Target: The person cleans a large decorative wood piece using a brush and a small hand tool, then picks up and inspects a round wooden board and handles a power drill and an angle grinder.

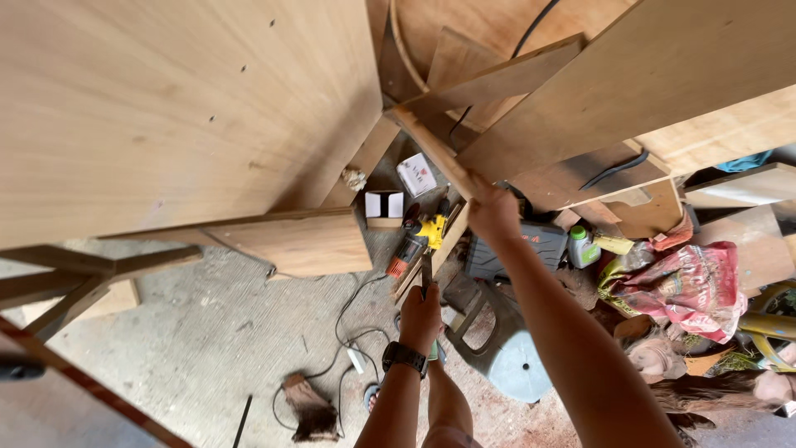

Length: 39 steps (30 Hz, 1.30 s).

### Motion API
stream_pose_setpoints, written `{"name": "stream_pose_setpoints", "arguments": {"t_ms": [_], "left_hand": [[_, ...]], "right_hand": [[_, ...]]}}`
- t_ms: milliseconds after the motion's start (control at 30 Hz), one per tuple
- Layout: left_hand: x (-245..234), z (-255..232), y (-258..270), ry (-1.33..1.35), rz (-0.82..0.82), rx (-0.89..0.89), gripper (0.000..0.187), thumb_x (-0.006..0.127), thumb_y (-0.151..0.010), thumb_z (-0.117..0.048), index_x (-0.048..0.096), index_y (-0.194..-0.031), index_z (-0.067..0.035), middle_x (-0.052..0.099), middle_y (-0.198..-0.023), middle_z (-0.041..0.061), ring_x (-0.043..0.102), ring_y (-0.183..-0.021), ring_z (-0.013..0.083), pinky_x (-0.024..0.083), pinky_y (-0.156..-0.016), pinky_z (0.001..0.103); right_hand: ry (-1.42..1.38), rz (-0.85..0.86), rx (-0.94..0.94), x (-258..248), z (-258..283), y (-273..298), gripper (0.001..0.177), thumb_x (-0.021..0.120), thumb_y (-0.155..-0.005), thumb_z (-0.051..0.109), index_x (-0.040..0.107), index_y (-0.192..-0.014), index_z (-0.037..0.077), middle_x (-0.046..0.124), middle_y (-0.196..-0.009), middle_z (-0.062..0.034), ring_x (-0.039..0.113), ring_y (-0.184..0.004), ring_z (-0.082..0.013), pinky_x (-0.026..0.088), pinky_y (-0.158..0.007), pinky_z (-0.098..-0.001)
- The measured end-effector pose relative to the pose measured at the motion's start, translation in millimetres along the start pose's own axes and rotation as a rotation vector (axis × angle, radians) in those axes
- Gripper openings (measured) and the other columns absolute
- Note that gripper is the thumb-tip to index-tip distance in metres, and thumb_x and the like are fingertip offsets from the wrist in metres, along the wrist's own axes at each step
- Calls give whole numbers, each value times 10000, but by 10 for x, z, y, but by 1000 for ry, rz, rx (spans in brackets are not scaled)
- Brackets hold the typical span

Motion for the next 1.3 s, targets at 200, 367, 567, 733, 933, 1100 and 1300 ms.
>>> {"name": "stream_pose_setpoints", "arguments": {"t_ms": [200,367,567,733,933,1100,1300], "left_hand": [[193,-56,-397,-319,-8,142,497,690,-982,-531,699,-988,-34,714,-903,230,763,-917,409,566,-768,536],[283,-70,-514,-340,1,153,412,667,-1016,-475,680,-956,-68,697,-856,168,742,-842,332,565,-750,472],[381,-180,-645,-377,34,145,423,652,-991,-509,650,-928,-90,707,-843,173,773,-881,386,571,-786,512],[405,-180,-854,-383,32,146,379,641,-994,-501,626,-892,-136,693,-810,135,780,-821,323,589,-757,477],[322,60,-1116,-283,-48,106,370,665,-996,-449,616,-932,-87,640,-820,168,736,-803,358,570,-715,544],[187,528,-1252,11,-194,-94,331,623,-1051,-366,586,-1002,-41,595,-771,146,686,-618,243,673,-619,465],[89,1320,-1633,-93,-319,-122,383,573,-1109,-380,600,-1016,-10,602,-835,134,722,-745,267,655,-693,513]], "right_hand": [[-46,75,70,231,-131,-280,660,628,-958,100,594,-1605,227,787,-1184,-267,757,-1052,-542,638,-862,-656],[-27,90,51,277,-324,-764,594,648,-1004,215,609,-1589,305,792,-1161,-234,763,-1035,-524,635,-870,-654],[117,-738,-395,-145,-49,-573,169,736,-979,78,796,-1077,201,717,-1086,3,732,-991,-240,615,-815,-352],[-83,-712,-283,85,-469,-123,200,826,-913,25,782,-1085,117,688,-1162,-80,700,-1098,-326,598,-919,-416],[-366,-201,306,1193,-1105,465,174,722,-1039,148,797,-1188,98,771,-1035,-174,761,-999,-458,589,-847,-579],[-279,396,451,2700,-1475,745,433,811,-910,243,771,-1333,160,808,-1202,-155,776,-1132,-401,643,-903,-541],[-78,359,183,3445,-992,186,909,903,-877,162,436,-1657,177,503,-1578,-217,555,-1392,-499,582,-1096,-562]]}}
Point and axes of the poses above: each hand's wrist, its own y-axis away from the middle knuckle, its own x-axis out of the palm, z = x × y, the point moved 6 cm from there along -y, towards the middle knuckle
